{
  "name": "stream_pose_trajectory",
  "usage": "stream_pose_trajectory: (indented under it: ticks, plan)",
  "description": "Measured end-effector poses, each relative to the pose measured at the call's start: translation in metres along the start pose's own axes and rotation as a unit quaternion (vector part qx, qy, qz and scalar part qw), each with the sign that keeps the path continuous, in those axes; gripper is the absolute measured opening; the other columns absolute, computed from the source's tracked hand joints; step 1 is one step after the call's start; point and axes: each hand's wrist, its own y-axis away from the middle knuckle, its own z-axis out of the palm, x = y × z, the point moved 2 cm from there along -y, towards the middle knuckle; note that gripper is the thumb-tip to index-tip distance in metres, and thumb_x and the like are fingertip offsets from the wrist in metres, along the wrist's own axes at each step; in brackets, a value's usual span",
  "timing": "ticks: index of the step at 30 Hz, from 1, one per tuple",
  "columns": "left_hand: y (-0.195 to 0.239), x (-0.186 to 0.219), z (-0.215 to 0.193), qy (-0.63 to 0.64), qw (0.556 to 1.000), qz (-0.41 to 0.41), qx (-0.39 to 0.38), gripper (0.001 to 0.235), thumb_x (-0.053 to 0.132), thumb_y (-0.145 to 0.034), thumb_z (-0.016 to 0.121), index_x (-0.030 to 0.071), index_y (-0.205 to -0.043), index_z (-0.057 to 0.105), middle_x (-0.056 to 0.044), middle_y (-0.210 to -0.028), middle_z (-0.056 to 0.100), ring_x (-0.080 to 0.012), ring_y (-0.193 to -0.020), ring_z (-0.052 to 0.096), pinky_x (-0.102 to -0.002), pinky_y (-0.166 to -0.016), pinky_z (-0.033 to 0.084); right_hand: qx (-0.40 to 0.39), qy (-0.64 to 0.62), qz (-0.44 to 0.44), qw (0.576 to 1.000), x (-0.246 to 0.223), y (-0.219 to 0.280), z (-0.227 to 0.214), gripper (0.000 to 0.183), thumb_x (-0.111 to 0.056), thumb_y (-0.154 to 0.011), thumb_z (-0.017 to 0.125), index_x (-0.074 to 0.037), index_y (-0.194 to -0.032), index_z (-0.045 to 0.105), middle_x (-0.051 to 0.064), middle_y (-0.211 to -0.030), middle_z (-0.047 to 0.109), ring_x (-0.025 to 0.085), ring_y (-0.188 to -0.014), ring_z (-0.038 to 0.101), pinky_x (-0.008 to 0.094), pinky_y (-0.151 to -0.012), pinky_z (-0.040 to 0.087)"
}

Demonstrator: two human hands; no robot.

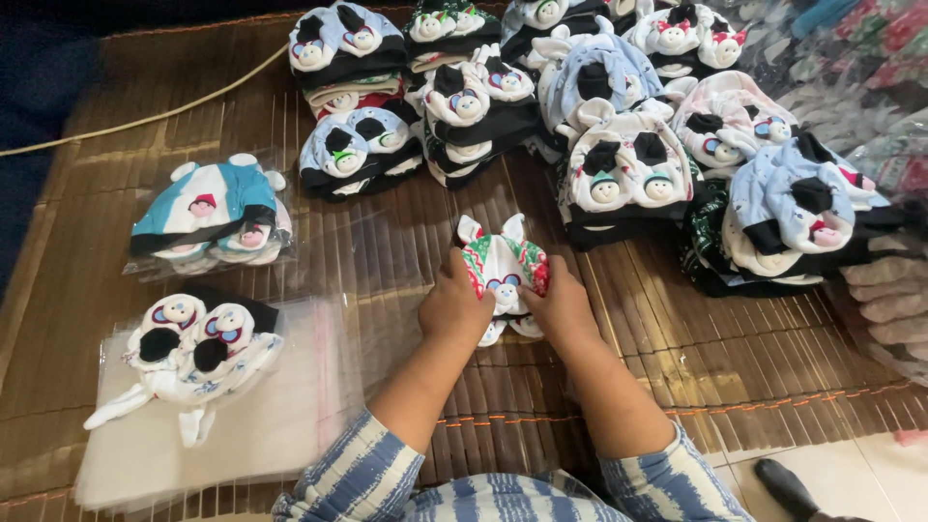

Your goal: Packaging sets of baby hats and booties into clear plastic bags

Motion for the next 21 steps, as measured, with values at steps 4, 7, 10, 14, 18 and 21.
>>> stream_pose_trajectory:
  ticks: [4,7,10,14,18,21]
  plan:
    - [0.008,0.008,-0.012,-0.005,1.000,0.008,0.017,0.078,0.039,-0.089,0.067,0.010,-0.151,0.029,-0.022,-0.129,0.056,-0.0474,-0.112,0.067,-0.058,-0.091,0.056,-0.001,0.067,-0.030,0.997,-0.011,0.001,0.001,0.052,-0.034,-0.089,0.075,-0.016,-0.129,0.048,0.024,-0.118,0.067,0.046,-0.111,0.069,0.055,-0.096,0.057]
    - [0.008,0.005,-0.013,0.022,0.999,0.019,0.034,0.075,0.037,-0.091,0.065,0.009,-0.151,0.028,-0.022,-0.126,0.056,-0.0482,-0.109,0.067,-0.057,-0.090,0.057,0.000,0.109,-0.050,0.993,-0.019,0.005,-0.001,0.046,-0.031,-0.091,0.070,-0.016,-0.126,0.046,0.022,-0.116,0.064,0.048,-0.104,0.070,0.057,-0.091,0.059]
    - [0.006,0.001,-0.010,0.052,0.998,0.027,0.038,0.076,0.035,-0.089,0.068,0.011,-0.149,0.028,-0.022,-0.125,0.055,-0.0497,-0.110,0.067,-0.057,-0.090,0.057,-0.003,0.140,-0.067,0.988,-0.027,0.010,-0.003,0.041,-0.024,-0.092,0.069,-0.015,-0.124,0.045,0.021,-0.114,0.061,0.050,-0.100,0.070,0.056,-0.088,0.060]
    - [0.007,0.004,-0.005,0.028,0.997,0.054,0.046,0.077,0.023,-0.087,0.071,0.014,-0.150,0.027,-0.019,-0.126,0.049,-0.0514,-0.102,0.068,-0.060,-0.085,0.059,0.080,0.215,-0.121,0.966,-0.025,0.005,0.011,0.058,-0.023,-0.089,0.070,-0.012,-0.136,0.039,0.016,-0.107,0.058,0.046,-0.084,0.074,0.051,-0.073,0.064]
    - [0.009,0.005,0.012,-0.048,0.988,0.116,0.086,0.071,0.015,-0.088,0.068,0.015,-0.150,0.033,-0.014,-0.117,0.047,-0.0473,-0.087,0.071,-0.055,-0.076,0.062,0.188,0.232,-0.178,0.938,-0.038,0.013,0.014,0.067,-0.031,-0.086,0.074,-0.006,-0.141,0.043,0.013,-0.099,0.057,0.041,-0.074,0.074,0.048,-0.063,0.064]
    - [0.018,0.010,0.013,-0.086,0.959,0.182,0.198,0.064,0.011,-0.088,0.063,0.011,-0.148,0.041,-0.013,-0.109,0.048,-0.0417,-0.072,0.072,-0.051,-0.066,0.062,0.273,0.258,-0.232,0.898,-0.048,0.026,0.010,0.070,-0.038,-0.082,0.075,-0.006,-0.137,0.048,0.009,-0.095,0.054,0.034,-0.068,0.072,0.042,-0.055,0.062]
